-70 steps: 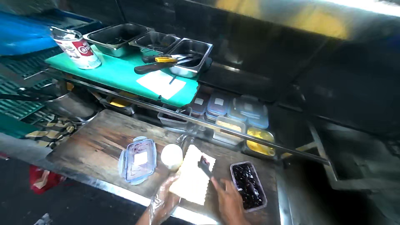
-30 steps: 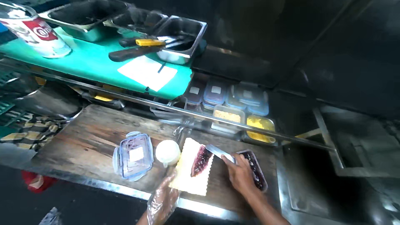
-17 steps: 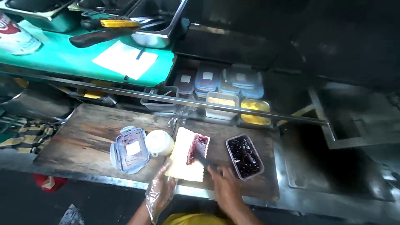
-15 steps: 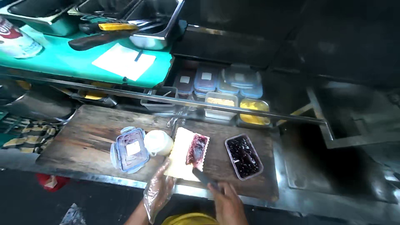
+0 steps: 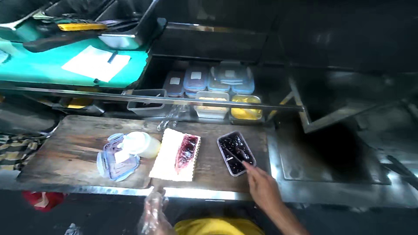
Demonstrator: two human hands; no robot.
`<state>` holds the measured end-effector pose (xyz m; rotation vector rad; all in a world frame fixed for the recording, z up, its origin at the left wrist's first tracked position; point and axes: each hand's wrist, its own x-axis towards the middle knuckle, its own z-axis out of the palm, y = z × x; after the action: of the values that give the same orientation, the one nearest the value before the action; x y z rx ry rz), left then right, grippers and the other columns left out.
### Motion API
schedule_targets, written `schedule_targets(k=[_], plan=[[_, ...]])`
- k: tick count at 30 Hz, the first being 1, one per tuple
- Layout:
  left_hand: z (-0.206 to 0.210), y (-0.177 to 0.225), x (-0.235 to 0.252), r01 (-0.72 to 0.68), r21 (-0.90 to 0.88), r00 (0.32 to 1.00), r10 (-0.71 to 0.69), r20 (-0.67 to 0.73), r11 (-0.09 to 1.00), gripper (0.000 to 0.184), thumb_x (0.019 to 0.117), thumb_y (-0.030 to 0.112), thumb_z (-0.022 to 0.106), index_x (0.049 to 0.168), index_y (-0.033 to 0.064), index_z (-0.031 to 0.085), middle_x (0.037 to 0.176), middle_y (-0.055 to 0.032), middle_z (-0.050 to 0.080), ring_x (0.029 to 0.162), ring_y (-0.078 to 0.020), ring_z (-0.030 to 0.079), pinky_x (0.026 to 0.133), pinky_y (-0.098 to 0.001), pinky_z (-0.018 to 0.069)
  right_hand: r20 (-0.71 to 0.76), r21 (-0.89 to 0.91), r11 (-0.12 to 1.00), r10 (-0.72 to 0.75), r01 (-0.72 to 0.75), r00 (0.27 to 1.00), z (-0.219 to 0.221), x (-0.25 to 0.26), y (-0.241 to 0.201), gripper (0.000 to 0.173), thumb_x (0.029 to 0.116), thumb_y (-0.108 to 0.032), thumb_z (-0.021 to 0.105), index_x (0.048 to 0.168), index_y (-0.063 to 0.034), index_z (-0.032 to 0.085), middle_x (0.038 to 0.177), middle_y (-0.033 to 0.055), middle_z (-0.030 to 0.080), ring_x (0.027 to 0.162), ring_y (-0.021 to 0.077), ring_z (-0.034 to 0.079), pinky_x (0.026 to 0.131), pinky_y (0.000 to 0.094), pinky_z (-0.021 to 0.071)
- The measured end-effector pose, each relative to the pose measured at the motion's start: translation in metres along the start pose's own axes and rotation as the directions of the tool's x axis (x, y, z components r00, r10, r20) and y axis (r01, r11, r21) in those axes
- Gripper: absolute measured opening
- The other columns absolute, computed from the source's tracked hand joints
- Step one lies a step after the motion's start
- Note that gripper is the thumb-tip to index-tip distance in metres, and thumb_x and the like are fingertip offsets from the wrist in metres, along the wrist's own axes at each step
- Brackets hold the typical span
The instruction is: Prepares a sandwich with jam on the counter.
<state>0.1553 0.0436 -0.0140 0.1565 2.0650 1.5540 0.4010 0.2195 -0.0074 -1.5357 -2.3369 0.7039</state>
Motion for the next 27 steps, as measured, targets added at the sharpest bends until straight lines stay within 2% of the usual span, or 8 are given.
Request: schedule_targets(k=[5, 12, 14, 16, 19, 22, 24, 27], plan=[[0.099, -0.013, -0.012, 0.341, -0.235, 0.868, -0.209, 0.451, 0.910, 0.047, 0.1117, 0.028, 0.035, 0.144, -0.0016, 0.050, 0.135, -0.0184, 0.064, 0.120, -0.0289, 0.066, 0.099, -0.0442, 0.0552, 0.419, -0.339, 0.938, 0.218, -0.070, 0.882, -0.020, 0.054, -0.008, 0.045, 0.1049, -0.020, 0.043, 0.148, -0.0291, 0.055, 0.118, 0.0150, 0.071, 0.106, 0.0365, 0.069, 0.088, 0.0573, 0.0549], [0.182, -0.018, 0.021, 0.569, -0.239, 0.789, -0.442, 0.426, 0.787, 0.057, 0.1111, 0.047, 0.033, 0.143, 0.0036, 0.050, 0.139, -0.0191, 0.060, 0.123, -0.0292, 0.062, 0.099, -0.0474, 0.0519, 0.509, -0.126, 0.921, 0.379, -0.368, 0.773, 0.003, 0.053, -0.025, 0.040, 0.1054, -0.022, 0.044, 0.142, -0.0204, 0.062, 0.124, 0.0119, 0.071, 0.116, 0.0271, 0.067, 0.104, 0.0493, 0.0503], [0.180, -0.016, 0.022, 0.584, -0.240, 0.776, -0.446, 0.446, 0.775, 0.059, 0.1113, 0.048, 0.031, 0.146, 0.0040, 0.047, 0.142, -0.0189, 0.058, 0.126, -0.0291, 0.060, 0.101, -0.0473, 0.0507, 0.457, 0.221, 0.806, 0.412, -0.549, 0.788, 0.019, 0.041, -0.014, 0.035, 0.1035, -0.016, 0.050, 0.135, -0.0117, 0.065, 0.106, 0.0068, 0.074, 0.086, 0.0161, 0.071, 0.080, 0.0357, 0.0591], [0.170, -0.014, 0.023, 0.604, -0.247, 0.765, -0.465, 0.446, 0.758, 0.057, 0.1114, 0.046, 0.033, 0.145, 0.0034, 0.048, 0.138, -0.0201, 0.061, 0.122, -0.0303, 0.063, 0.099, -0.0480, 0.0531, 0.483, 0.603, 0.456, 0.445, -0.655, 0.754, 0.023, 0.029, -0.012, 0.030, 0.1041, -0.010, 0.053, 0.132, -0.0040, 0.064, 0.086, 0.0093, 0.072, 0.054, 0.0117, 0.057, 0.046, 0.0261, 0.0438], [0.133, -0.014, 0.014, 0.597, -0.211, 0.760, -0.460, 0.459, 0.774, 0.054, 0.1124, 0.041, 0.032, 0.137, -0.0017, 0.053, 0.127, -0.0215, 0.067, 0.112, -0.0310, 0.068, 0.094, -0.0474, 0.0562, 0.550, 0.755, 0.195, 0.329, -0.626, 0.767, 0.015, 0.026, -0.026, 0.033, 0.1047, -0.010, 0.052, 0.136, -0.0043, 0.061, 0.089, 0.0149, 0.072, 0.050, 0.0112, 0.053, 0.041, 0.0236, 0.0390], [0.081, -0.021, 0.008, 0.597, -0.081, 0.723, -0.491, 0.486, 0.798, 0.052, 0.1123, 0.039, 0.034, 0.126, -0.0045, 0.060, 0.117, -0.0203, 0.070, 0.105, -0.0298, 0.070, 0.091, -0.0453, 0.0579, 0.428, 0.736, 0.512, 0.156, -0.443, 0.890, 0.037, 0.040, -0.065, 0.034, 0.1050, -0.014, 0.053, 0.136, -0.0051, 0.063, 0.097, 0.0092, 0.075, 0.066, 0.0126, 0.064, 0.056, 0.0267, 0.0509], [0.049, -0.021, 0.008, 0.602, 0.052, 0.668, -0.539, 0.513, 0.797, 0.048, 0.1120, 0.036, 0.038, 0.124, -0.0042, 0.062, 0.115, -0.0198, 0.071, 0.103, -0.0293, 0.071, 0.091, -0.0442, 0.0586, 0.297, 0.450, 0.873, 0.054, -0.189, 0.953, 0.067, 0.045, -0.089, 0.035, 0.1059, -0.020, 0.049, 0.137, -0.0191, 0.067, 0.111, 0.0024, 0.075, 0.096, 0.0130, 0.071, 0.086, 0.0342, 0.0592], [0.005, -0.023, 0.017, 0.558, 0.206, 0.601, -0.562, 0.568, 0.804, 0.041, 0.1100, 0.031, 0.044, 0.127, -0.0006, 0.065, 0.118, -0.0170, 0.073, 0.106, -0.0283, 0.072, 0.094, -0.0437, 0.0588, 0.130, -0.025, 0.986, -0.157, 0.162, 0.979, 0.106, 0.008, -0.102, 0.047, 0.0968, -0.013, 0.057, 0.139, -0.0319, 0.065, 0.120, 0.0108, 0.071, 0.108, 0.0311, 0.068, 0.084, 0.0474, 0.0601]])
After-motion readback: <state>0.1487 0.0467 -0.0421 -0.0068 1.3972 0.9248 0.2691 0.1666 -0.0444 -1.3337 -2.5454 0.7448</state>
